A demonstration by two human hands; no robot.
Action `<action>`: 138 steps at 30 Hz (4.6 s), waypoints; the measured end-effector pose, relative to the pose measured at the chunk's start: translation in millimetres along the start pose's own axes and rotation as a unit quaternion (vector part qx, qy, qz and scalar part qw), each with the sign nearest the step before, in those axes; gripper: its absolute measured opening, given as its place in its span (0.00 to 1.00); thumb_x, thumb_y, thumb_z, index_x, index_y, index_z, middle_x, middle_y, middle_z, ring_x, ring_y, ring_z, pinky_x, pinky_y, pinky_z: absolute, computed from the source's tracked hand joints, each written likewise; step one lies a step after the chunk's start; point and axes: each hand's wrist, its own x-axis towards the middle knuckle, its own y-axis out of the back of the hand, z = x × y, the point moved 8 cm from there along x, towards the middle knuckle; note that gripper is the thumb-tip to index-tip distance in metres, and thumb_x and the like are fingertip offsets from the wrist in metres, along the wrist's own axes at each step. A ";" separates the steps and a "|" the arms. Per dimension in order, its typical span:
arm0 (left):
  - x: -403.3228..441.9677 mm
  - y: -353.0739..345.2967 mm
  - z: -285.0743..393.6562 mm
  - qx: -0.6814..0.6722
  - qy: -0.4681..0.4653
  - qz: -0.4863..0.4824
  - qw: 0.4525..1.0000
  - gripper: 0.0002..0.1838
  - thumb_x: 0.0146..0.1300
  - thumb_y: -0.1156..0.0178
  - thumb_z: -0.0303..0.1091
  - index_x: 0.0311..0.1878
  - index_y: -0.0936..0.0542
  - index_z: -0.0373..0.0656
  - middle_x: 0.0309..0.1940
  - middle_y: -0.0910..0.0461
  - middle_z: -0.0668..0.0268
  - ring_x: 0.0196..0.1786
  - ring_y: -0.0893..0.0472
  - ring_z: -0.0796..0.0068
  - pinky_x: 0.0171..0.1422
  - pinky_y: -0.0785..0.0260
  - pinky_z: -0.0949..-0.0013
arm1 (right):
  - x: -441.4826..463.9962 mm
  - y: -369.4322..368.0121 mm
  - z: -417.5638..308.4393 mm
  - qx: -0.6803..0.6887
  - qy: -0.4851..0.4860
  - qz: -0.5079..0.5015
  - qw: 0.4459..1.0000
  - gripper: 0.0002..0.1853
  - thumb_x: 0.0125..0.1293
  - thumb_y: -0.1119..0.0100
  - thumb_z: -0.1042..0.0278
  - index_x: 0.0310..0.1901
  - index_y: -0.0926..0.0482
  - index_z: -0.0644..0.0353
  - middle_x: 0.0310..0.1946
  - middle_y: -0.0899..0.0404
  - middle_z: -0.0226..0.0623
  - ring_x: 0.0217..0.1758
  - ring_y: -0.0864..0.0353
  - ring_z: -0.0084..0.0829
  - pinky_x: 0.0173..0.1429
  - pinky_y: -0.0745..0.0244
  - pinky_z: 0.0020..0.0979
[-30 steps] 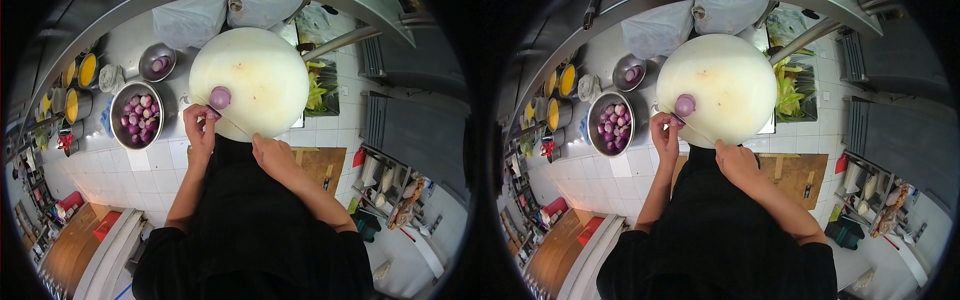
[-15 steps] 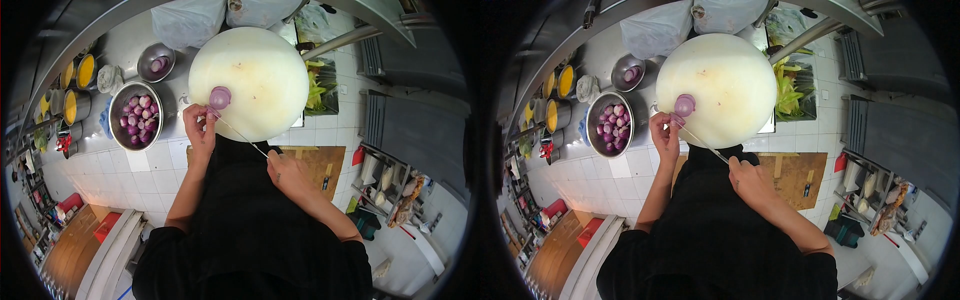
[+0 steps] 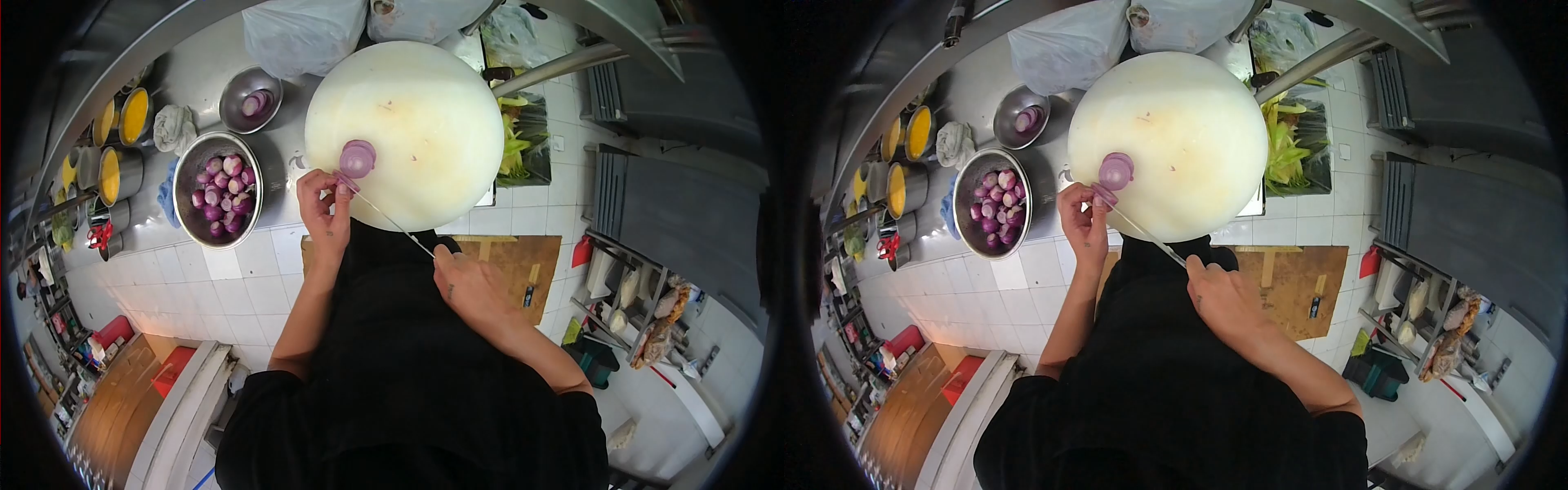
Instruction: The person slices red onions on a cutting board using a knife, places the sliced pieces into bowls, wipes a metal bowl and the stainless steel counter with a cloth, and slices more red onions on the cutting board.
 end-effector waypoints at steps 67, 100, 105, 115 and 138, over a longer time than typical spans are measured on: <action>4.2 4.1 5.3 -0.007 0.013 0.008 1.000 0.10 0.76 0.34 0.22 0.54 0.24 0.36 0.57 0.30 0.62 0.55 0.22 0.72 0.54 0.12 0.66 | 11.1 -7.2 4.5 0.020 0.052 0.066 0.996 0.07 0.78 0.38 0.68 0.45 0.26 0.60 0.26 0.19 0.44 0.27 0.16 0.54 0.33 0.21 0.54; 6.8 4.2 7.1 0.004 0.000 0.021 1.000 0.10 0.74 0.34 0.19 0.54 0.22 0.37 0.55 0.27 0.60 0.45 0.21 0.76 0.44 0.10 0.70 | 11.6 -2.5 -5.5 -0.001 0.016 0.027 1.000 0.08 0.76 0.38 0.67 0.46 0.26 0.60 0.28 0.17 0.47 0.31 0.13 0.55 0.37 0.20 0.56; 6.6 6.1 3.7 -0.005 0.022 0.020 1.000 0.09 0.75 0.35 0.21 0.54 0.22 0.36 0.56 0.27 0.60 0.47 0.20 0.75 0.43 0.11 0.70 | 20.2 -4.3 -9.0 0.006 0.016 0.025 1.000 0.07 0.77 0.40 0.68 0.48 0.25 0.62 0.28 0.17 0.48 0.31 0.13 0.56 0.37 0.20 0.56; 8.8 8.1 2.5 -0.008 0.036 0.032 0.999 0.08 0.75 0.33 0.23 0.53 0.22 0.36 0.53 0.27 0.63 0.44 0.21 0.78 0.36 0.14 0.74 | 39.7 -22.5 -6.5 0.013 -0.022 -0.027 0.999 0.09 0.77 0.40 0.70 0.52 0.24 0.65 0.30 0.15 0.50 0.38 0.12 0.56 0.41 0.21 0.58; 7.3 13.5 -5.7 -0.029 0.102 0.010 0.994 0.11 0.76 0.32 0.25 0.54 0.23 0.39 0.49 0.23 0.66 0.40 0.23 0.82 0.35 0.25 0.77 | 57.2 -49.9 7.7 0.016 0.004 -0.008 1.000 0.08 0.74 0.41 0.71 0.49 0.23 0.64 0.26 0.15 0.54 0.32 0.11 0.58 0.37 0.21 0.57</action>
